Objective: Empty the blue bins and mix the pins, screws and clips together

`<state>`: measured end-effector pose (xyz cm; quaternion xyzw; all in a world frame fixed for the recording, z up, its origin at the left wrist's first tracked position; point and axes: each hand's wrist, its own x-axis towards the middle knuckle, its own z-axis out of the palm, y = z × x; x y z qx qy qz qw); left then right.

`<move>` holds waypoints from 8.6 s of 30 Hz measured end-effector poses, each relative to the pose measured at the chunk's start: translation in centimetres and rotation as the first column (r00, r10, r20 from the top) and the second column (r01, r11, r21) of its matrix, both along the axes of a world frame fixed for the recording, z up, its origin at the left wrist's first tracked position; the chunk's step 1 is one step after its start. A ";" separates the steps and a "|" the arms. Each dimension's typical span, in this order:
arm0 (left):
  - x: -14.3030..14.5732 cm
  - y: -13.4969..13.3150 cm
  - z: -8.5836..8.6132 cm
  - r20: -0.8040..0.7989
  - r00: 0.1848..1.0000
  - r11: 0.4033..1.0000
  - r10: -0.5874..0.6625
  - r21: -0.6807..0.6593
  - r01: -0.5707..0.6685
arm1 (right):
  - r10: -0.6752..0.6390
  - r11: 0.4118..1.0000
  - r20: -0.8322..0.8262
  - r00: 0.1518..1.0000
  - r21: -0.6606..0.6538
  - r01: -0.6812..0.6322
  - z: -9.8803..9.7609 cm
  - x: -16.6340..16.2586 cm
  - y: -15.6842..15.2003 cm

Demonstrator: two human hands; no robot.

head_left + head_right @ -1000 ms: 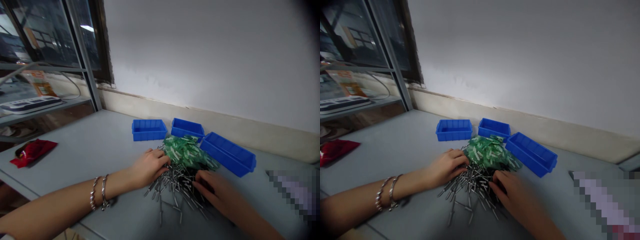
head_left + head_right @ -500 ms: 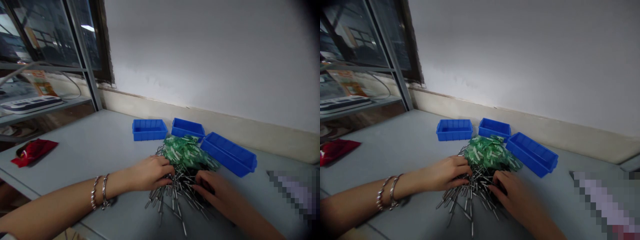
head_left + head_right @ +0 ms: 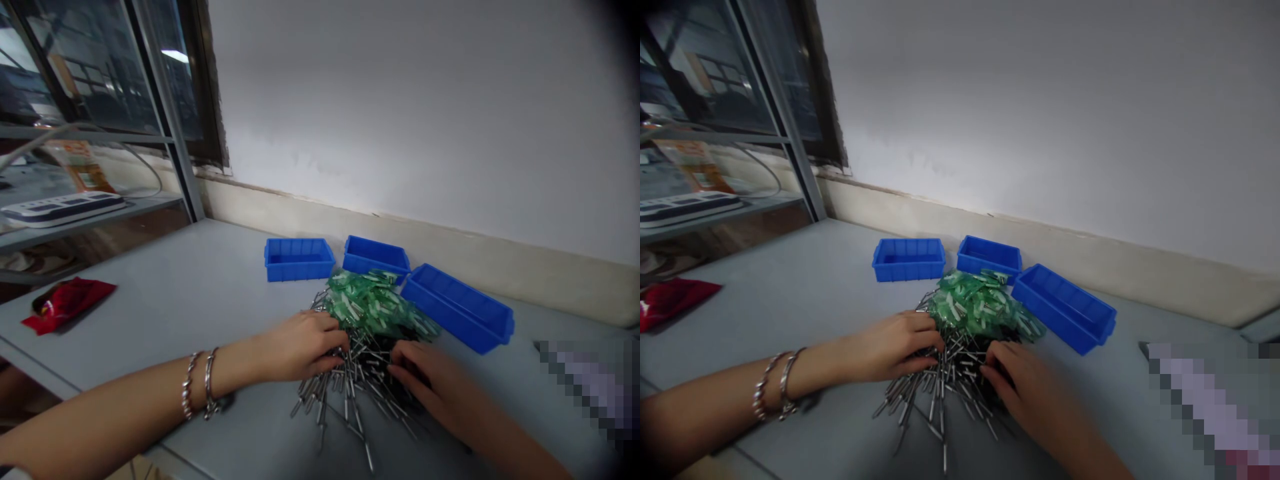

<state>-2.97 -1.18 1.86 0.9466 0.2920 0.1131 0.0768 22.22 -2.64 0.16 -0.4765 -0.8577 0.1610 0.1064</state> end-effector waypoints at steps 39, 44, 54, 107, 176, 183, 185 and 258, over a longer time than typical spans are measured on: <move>-0.4 1.2 -0.9 0.180 0.981 0.996 0.069 0.048 -0.079 | -0.201 0.964 -0.385 0.901 0.086 0.252 0.6 1.5 1.5; -0.3 1.4 -1.1 0.222 0.973 0.996 0.065 0.039 -0.075 | -0.189 0.973 -0.364 0.912 0.056 0.224 0.0 1.5 2.0; -0.3 1.7 -1.3 0.259 0.966 0.999 0.023 0.020 -0.029 | -0.171 0.972 -0.318 0.933 0.102 0.213 -0.2 1.8 2.4; -1.3 3.2 -1.4 0.206 0.974 0.992 0.095 0.061 -0.110 | 0.019 0.849 0.058 0.998 0.526 -0.047 1.7 -0.4 -0.6; 0.1 0.7 -1.0 -0.028 0.993 0.987 0.115 0.120 -0.111 | 0.002 0.908 0.044 0.999 0.418 -0.020 -0.3 -1.0 0.1; 0.0 0.7 -1.0 -0.033 0.992 0.986 0.118 0.124 -0.113 | -0.022 0.907 0.028 0.999 0.421 0.008 -0.5 -1.0 0.1; 0.0 0.7 -1.1 -0.035 0.992 0.987 0.120 0.111 -0.116 | -0.033 0.910 0.013 0.999 0.415 0.024 -0.5 -0.9 0.1; 0.1 0.1 -0.3 0.254 0.967 0.983 0.010 0.176 -0.057 | -0.020 0.906 -0.083 0.996 0.420 0.053 -0.8 -1.2 -0.1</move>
